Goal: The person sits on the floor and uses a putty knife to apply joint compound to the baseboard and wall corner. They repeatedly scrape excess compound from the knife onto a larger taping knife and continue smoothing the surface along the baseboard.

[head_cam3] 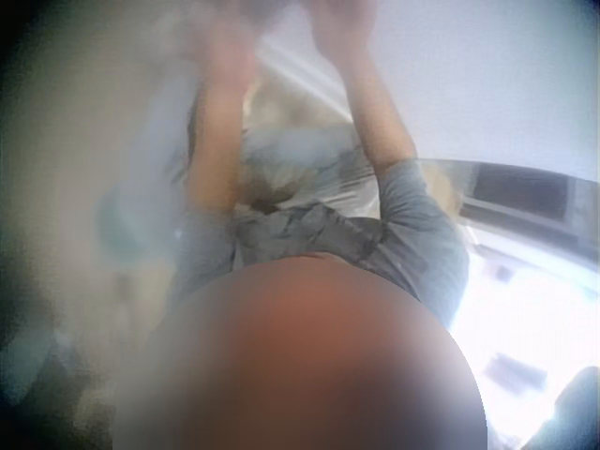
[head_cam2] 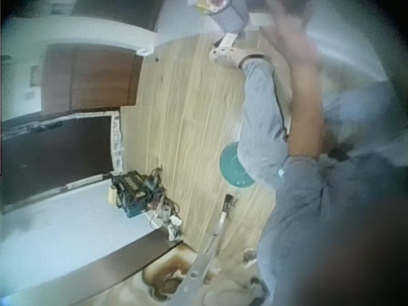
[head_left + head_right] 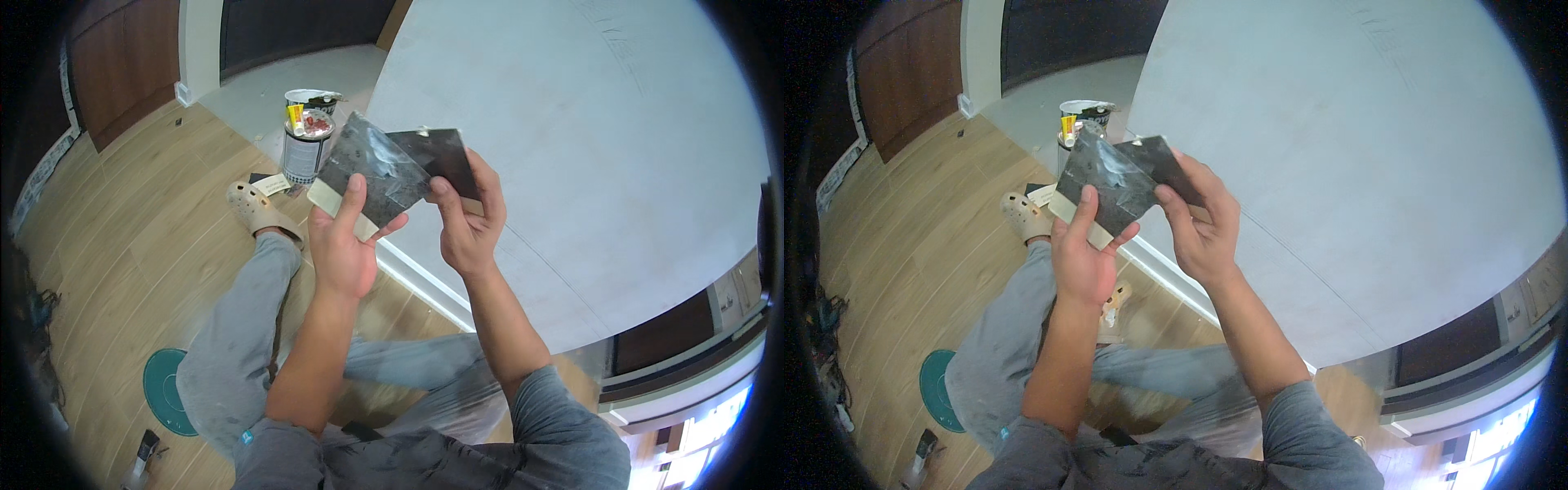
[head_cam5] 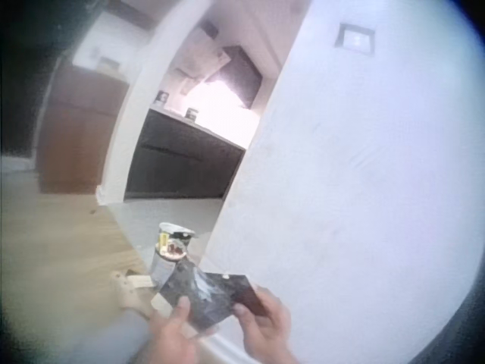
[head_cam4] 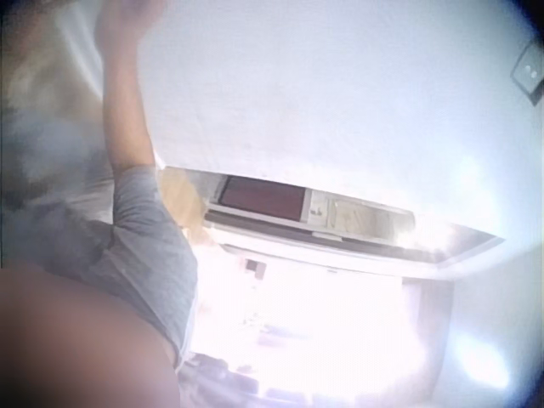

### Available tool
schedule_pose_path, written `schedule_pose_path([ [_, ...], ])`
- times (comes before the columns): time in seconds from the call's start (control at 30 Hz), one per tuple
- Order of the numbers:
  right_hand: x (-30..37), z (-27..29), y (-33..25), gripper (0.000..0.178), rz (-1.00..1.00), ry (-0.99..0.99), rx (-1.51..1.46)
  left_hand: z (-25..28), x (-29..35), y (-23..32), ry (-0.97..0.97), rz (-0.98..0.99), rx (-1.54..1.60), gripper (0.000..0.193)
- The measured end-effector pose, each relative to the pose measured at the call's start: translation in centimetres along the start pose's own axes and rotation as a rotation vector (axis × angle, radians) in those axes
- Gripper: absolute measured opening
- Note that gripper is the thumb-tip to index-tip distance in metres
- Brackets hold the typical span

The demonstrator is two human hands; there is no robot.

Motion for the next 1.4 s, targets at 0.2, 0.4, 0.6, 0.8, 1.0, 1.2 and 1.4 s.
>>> schedule_pose_path([
  [0.2, 1.1, -1.0, -2.1, 0.042, 0.181, -0.085, -0.039, -0.4, 1.8, 0.7, 0.051, -0.058, 0.016, 0.04],
  [0.4, 0.1, -2.8, -3.6, 0.047, 0.281, -0.268, 0.241, -0.4, 2.1, 2.0, 0.009, -0.143, 0.08, 0.031],
  [0.6, 0.0, -2.7, -2.9, 0.043, 0.079, -0.33, 0.396, -0.9, 2.2, 2.5, -0.054, -0.249, 0.039, 0.035],
  [0.8, 0.4, -2.2, -1.2, 0.03, -0.345, -0.323, 0.361, -0.4, 1.7, 2.5, -0.073, -0.271, -0.116, 0.04],
  [1.0, 0.7, -1.1, 0.1, 0.031, -0.597, -0.519, 0.492, 0.8, 0.5, 3.9, 0.0, -0.208, -0.097, 0.036],
  [1.2, -0.5, -1.8, -3.9, 0.05, 0.095, -0.438, 0.761, 3.4, -0.8, 1.9, 0.041, 0.056, 0.163, 0.026],
  [1.4, 0.4, -2.0, -6.0, 0.045, 0.405, -0.459, 0.882, 3.3, -0.8, -0.9, -0.094, 0.25, 0.333, 0.017],
])
Point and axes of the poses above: each hand's wrist, its own x-axis away from the middle knuckle, its own z-axis out of the back of the hand, y = z × x, the point moved 9 cm from there along -x, towards the middle knuckle, and after that the axes turned 2 degrees about -x, right-handed, at the moved point
